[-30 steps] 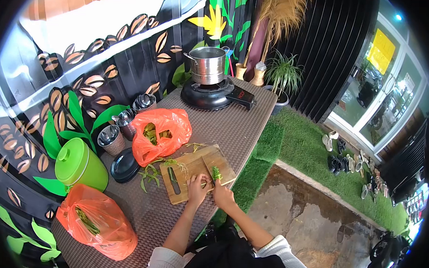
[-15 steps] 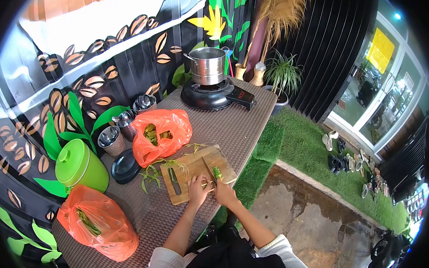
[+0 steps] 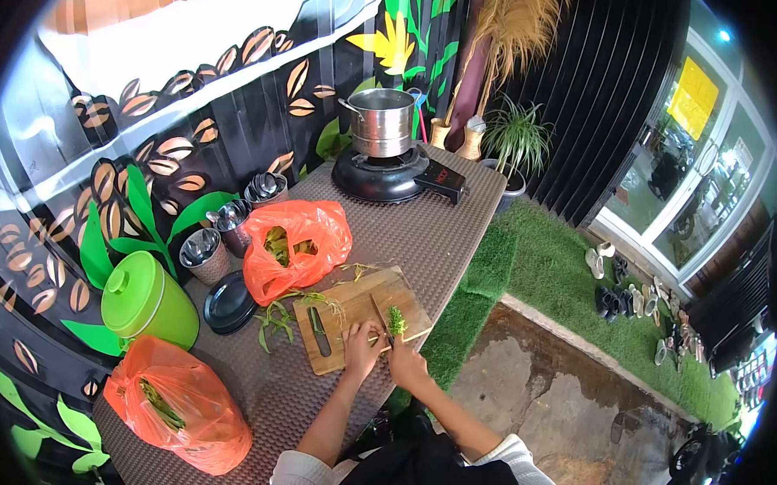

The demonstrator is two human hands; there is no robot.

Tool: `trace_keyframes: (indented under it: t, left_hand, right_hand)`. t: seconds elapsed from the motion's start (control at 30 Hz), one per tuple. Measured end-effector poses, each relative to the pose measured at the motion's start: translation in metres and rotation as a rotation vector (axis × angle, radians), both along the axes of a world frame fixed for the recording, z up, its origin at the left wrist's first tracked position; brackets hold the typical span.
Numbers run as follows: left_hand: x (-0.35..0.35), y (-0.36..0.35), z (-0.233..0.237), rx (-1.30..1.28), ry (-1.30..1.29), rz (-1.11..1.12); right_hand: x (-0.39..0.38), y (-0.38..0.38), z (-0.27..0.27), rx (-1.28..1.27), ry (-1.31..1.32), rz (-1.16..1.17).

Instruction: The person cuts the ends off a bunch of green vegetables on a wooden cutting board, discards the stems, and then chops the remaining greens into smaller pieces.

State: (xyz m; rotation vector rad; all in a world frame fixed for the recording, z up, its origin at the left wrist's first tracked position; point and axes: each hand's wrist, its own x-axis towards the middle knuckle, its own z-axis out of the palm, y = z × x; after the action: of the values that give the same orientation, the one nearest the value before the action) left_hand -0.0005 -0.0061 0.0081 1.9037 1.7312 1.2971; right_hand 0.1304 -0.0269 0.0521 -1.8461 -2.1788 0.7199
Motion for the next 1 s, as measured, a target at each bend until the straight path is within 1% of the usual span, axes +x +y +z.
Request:
trace_keyframes:
  t: [0.03, 0.1, 0.17, 0.23, 0.3, 0.4, 0.47, 0.5, 0.57, 0.7, 0.77, 0.8, 0.93, 1.0]
  left_hand:
    - [0.0, 0.001, -0.001, 0.006, -0.015, 0.005]
    - [0.003, 0.0, 0.001, 0.009, -0.031, 0.01]
    - [0.004, -0.004, 0.009, -0.04, -0.066, 0.023]
    - [0.002, -0.002, 0.002, -0.046, -0.084, 0.008]
    - [0.0, -0.001, -0.002, -0.047, -0.105, -0.002]
    - [-0.002, -0.002, 0.0, -0.033, -0.086, -0.032]
    - [-0.005, -0.005, 0.009, 0.065, -0.05, -0.054]
    - [-0.007, -0.007, 0.011, 0.065, -0.05, -0.058]
    - [-0.01, -0.012, 0.012, 0.042, 0.058, 0.023]
    - [-0.007, -0.012, 0.003, 0.031, 0.034, 0.023]
    - [-0.004, -0.011, 0.001, 0.01, 0.061, 0.058]
    - [-0.004, -0.011, 0.001, 0.01, 0.06, 0.056]
    - [-0.002, -0.011, 0.003, -0.021, 0.073, 0.059]
    - [-0.004, -0.013, 0.005, -0.016, 0.098, 0.073]
  right_hand:
    - [-0.003, -0.002, -0.001, 0.001, -0.002, 0.003]
    - [-0.009, -0.008, -0.004, -0.009, -0.089, -0.038]
    - [-0.008, -0.002, -0.012, -0.001, -0.067, -0.032]
    - [-0.007, 0.006, -0.005, 0.025, -0.026, -0.068]
    - [-0.003, 0.009, 0.001, 0.006, -0.015, -0.046]
    - [0.003, 0.013, 0.003, -0.032, -0.011, -0.022]
    - [0.01, 0.014, 0.006, -0.025, -0.006, 0.011]
    - [0.013, 0.014, 0.005, -0.025, -0.005, 0.008]
    - [0.015, 0.013, 0.003, -0.019, -0.041, 0.025]
    - [0.012, 0.008, 0.009, -0.056, -0.055, 0.036]
    - [0.007, 0.0, 0.004, -0.028, -0.093, 0.032]
    - [0.005, -0.003, 0.005, -0.018, -0.157, 0.051]
    - [-0.003, -0.012, 0.0, 0.024, -0.159, 0.001]
    - [-0.006, -0.007, -0.004, 0.048, -0.134, 0.024]
